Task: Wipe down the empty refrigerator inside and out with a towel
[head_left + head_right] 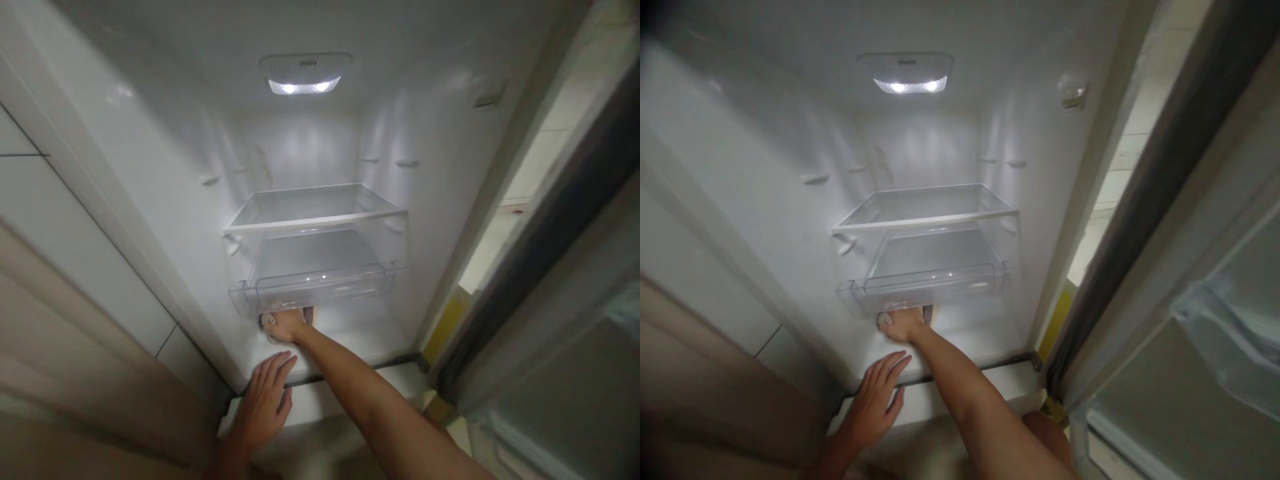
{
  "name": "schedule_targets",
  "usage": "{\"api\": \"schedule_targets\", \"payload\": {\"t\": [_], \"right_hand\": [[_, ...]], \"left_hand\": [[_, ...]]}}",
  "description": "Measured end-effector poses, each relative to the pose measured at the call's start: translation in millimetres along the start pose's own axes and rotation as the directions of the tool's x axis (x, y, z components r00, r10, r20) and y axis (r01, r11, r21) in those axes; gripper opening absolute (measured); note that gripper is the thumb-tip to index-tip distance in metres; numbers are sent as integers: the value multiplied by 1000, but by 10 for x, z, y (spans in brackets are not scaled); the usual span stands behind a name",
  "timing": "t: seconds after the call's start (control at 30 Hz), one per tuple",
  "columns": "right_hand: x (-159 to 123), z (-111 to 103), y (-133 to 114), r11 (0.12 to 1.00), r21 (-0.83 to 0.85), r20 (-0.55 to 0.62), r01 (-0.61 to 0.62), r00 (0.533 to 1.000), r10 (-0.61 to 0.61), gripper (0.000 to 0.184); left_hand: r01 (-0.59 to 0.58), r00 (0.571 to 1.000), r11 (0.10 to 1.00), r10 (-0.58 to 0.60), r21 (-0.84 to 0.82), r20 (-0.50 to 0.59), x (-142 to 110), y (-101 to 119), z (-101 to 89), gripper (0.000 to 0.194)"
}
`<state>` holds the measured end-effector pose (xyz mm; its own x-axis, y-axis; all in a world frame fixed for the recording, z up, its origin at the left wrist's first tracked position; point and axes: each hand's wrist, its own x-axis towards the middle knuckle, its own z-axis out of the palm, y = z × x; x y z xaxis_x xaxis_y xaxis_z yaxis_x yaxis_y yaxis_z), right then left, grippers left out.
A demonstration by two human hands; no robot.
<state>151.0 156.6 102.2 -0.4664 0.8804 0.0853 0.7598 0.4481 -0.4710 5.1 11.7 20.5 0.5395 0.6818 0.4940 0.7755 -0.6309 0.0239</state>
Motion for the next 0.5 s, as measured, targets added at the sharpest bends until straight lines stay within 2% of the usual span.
{"api": "schedule_targets", "payload": {"t": [0.07,0.17,0.3,0.4,0.5], "right_hand": [[-215,-35,-19,1000,14,9,13,1000,-13,40],[-560,-71,-13,1000,21,-13,-13,1000,14,48],[-977,-139,113,1000,-5,-24,-23,999,23,52],[-1218,-211,292,998,-29,-61,-53,997,51,71],[-1337,-293,502,978,-51,-141,-202,971,193,91]], "left_hand": [[4,1000,1000,-4,3,-2,2,-1,-13,60],[11,1000,999,-11,33,-3,5,9,-33,54],[15,1000,999,-14,39,-11,7,38,-66,51],[1,1000,1000,-1,27,-10,8,56,-89,57],[-9,1000,999,10,30,-25,2,52,-85,61]]}}
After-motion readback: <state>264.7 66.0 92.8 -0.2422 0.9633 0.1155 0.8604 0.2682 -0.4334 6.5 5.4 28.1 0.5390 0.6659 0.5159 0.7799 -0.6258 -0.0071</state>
